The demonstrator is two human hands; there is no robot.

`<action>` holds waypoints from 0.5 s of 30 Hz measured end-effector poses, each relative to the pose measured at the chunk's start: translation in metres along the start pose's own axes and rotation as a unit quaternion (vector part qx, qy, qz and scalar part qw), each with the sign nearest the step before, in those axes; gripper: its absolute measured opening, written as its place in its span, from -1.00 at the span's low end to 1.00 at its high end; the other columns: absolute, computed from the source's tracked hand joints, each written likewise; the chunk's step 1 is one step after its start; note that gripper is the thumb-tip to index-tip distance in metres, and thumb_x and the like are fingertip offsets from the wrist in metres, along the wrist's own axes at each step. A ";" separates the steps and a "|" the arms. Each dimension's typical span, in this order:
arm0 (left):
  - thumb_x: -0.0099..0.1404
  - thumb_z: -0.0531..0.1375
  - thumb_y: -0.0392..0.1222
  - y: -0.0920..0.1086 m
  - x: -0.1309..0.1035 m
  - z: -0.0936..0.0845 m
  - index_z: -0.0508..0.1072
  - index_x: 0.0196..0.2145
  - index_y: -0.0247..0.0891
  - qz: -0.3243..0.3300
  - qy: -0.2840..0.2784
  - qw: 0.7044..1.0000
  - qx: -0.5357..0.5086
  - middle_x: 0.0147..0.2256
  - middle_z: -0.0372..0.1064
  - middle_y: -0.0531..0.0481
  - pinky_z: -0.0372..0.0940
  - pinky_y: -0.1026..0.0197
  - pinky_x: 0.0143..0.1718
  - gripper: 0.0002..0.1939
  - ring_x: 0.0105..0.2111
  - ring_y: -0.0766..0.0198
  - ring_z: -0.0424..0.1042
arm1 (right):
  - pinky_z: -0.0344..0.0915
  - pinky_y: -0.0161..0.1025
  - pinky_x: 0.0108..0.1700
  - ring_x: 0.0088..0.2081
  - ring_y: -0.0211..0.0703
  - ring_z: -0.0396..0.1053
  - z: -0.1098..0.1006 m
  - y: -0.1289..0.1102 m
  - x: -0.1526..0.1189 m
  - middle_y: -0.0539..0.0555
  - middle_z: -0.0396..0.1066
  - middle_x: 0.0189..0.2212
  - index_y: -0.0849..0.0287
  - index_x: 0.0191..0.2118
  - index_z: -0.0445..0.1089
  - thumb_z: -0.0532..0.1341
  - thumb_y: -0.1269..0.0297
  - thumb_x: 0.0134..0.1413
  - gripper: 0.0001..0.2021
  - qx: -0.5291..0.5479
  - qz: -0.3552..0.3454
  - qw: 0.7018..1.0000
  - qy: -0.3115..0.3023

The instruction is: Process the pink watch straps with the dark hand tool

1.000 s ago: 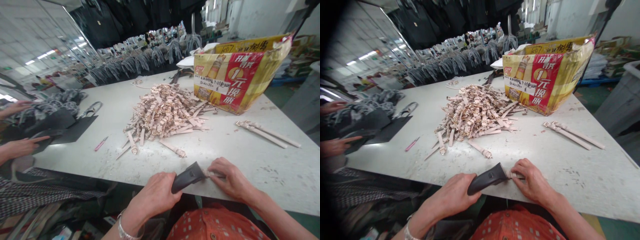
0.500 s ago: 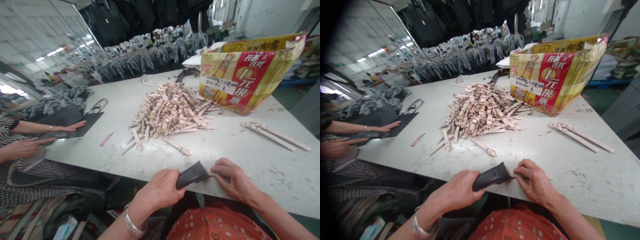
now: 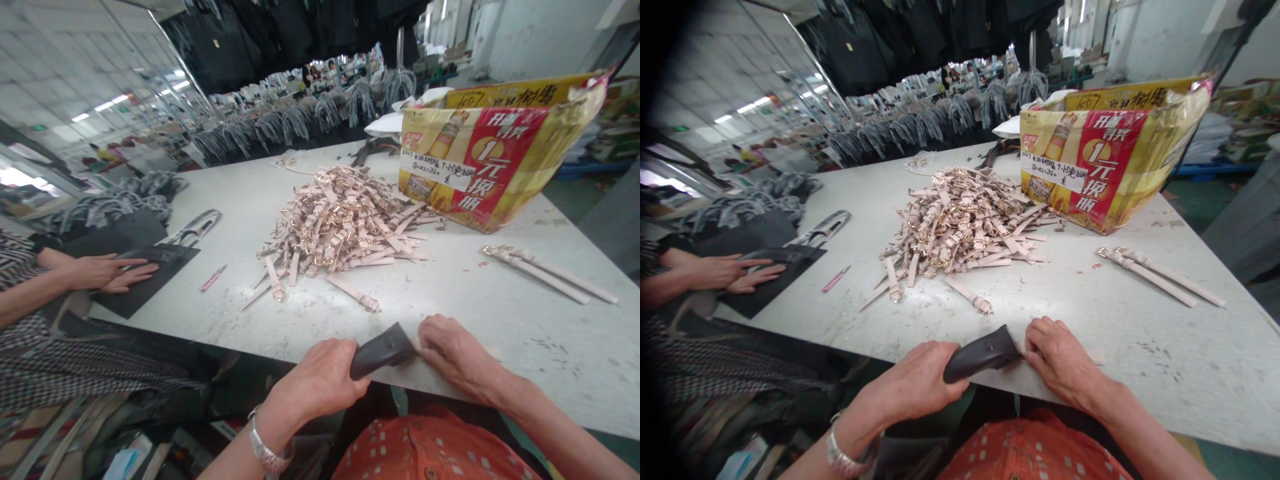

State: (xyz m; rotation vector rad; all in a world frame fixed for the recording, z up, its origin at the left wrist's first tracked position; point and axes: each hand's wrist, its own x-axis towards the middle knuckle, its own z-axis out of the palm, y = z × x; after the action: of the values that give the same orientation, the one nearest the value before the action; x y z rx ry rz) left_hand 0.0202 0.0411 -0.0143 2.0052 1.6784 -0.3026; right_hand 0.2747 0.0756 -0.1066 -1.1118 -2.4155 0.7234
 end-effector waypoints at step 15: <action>0.17 0.09 0.03 -0.003 -0.001 0.000 0.44 -0.27 -0.20 0.008 -0.004 1.000 0.005 -0.28 0.47 -0.10 0.28 0.13 -0.28 -0.70 -0.24 0.03 0.46 | 0.17 -0.17 -0.30 -0.48 -0.13 0.30 0.019 -0.002 0.015 -0.03 0.32 -0.58 0.10 -0.28 0.23 -0.09 0.25 0.34 -0.78 -0.038 0.076 0.988 0.130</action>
State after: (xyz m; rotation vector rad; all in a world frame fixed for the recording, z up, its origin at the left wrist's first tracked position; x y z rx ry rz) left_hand 0.0166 0.0405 -0.0148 2.0208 1.6587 -0.3121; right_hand 0.2543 0.0802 -0.1191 -1.3427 -2.1713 0.4999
